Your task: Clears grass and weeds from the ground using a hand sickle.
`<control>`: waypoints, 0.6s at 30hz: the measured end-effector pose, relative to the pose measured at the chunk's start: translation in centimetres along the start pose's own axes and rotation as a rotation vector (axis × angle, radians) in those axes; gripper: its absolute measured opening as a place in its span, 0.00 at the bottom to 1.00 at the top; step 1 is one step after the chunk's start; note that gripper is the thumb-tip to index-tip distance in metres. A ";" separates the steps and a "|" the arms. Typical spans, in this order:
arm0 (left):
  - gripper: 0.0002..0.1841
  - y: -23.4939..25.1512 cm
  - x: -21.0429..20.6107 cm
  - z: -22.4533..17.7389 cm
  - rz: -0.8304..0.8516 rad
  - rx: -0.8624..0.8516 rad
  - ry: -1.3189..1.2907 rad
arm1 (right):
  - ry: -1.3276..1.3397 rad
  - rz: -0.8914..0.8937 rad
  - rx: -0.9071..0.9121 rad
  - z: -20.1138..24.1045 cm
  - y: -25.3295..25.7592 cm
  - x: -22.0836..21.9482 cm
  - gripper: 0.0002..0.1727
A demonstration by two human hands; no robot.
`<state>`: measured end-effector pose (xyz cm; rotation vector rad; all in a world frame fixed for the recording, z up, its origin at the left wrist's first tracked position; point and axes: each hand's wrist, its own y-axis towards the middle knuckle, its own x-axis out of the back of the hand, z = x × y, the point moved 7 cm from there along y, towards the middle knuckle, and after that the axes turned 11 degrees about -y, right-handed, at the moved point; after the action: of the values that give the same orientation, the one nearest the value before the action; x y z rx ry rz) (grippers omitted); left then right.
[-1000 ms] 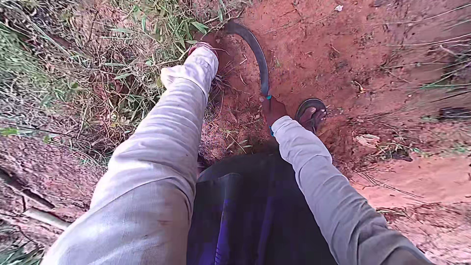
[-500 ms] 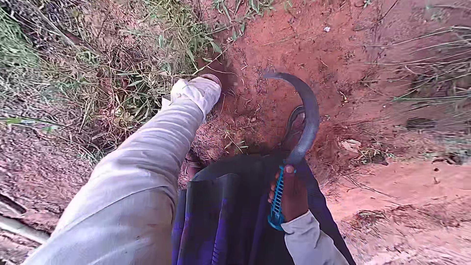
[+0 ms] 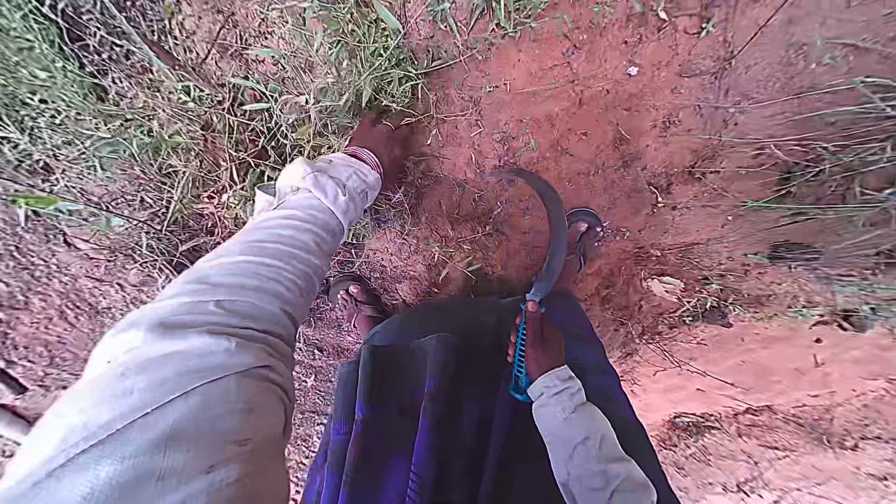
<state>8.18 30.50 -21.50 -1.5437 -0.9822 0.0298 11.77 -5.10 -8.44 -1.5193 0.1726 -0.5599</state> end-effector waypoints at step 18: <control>0.27 -2.8 -3.7 -1.6 0.070 0.259 -0.323 | -0.234 0.177 0.181 3.2 2.4 -3.0 0.24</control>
<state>5.14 26.71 -20.59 -1.3555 -1.1272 0.4509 11.17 -0.95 -11.25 -1.3645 0.0723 -0.2471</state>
